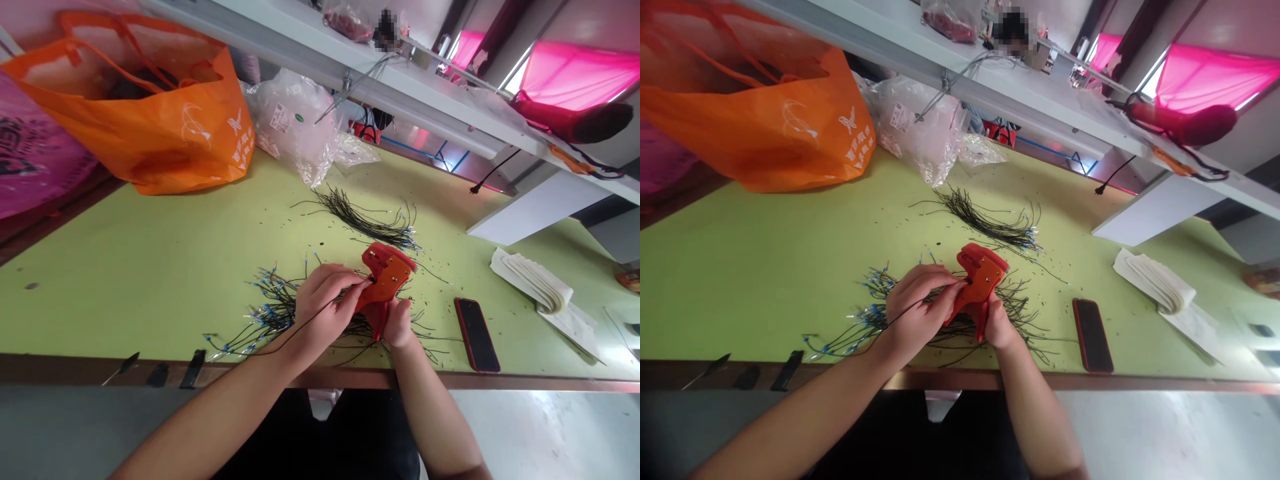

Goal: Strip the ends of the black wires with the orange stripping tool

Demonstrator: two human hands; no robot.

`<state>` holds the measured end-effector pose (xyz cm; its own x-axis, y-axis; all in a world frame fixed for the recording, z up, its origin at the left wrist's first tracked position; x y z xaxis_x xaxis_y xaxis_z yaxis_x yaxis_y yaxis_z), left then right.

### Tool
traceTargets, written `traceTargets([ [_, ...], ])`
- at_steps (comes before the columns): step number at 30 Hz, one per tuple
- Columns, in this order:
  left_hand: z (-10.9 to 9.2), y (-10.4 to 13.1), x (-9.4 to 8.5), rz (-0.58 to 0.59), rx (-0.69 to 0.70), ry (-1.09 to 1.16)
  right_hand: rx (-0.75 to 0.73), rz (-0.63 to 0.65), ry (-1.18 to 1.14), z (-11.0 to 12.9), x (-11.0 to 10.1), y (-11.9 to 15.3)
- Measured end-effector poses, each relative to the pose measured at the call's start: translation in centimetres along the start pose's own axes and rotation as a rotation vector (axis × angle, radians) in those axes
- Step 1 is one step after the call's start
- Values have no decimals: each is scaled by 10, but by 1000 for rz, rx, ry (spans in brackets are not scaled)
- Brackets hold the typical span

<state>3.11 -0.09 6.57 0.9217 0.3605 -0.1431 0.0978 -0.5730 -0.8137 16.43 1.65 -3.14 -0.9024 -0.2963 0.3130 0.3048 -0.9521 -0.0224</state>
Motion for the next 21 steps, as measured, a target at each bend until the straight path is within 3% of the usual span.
traceTargets([
  [14, -3, 0, 2, 26, 62, 1, -7, 63, -27, -13, -10, 0],
  [21, -3, 2, 6, 49, 57, -4, -27, -14, -59, -14, -14, 0],
])
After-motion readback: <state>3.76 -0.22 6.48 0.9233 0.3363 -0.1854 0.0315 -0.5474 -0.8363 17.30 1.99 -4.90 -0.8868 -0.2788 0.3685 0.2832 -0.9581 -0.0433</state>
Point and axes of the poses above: each hand's wrist, its own y-axis away from the middle knuckle, its own x-axis out of the palm, z = x × y, the point moved 8 cm from there along -y, towards the middle knuckle, and after that the axes turned 1 degree about y, right-handed, at the moved point
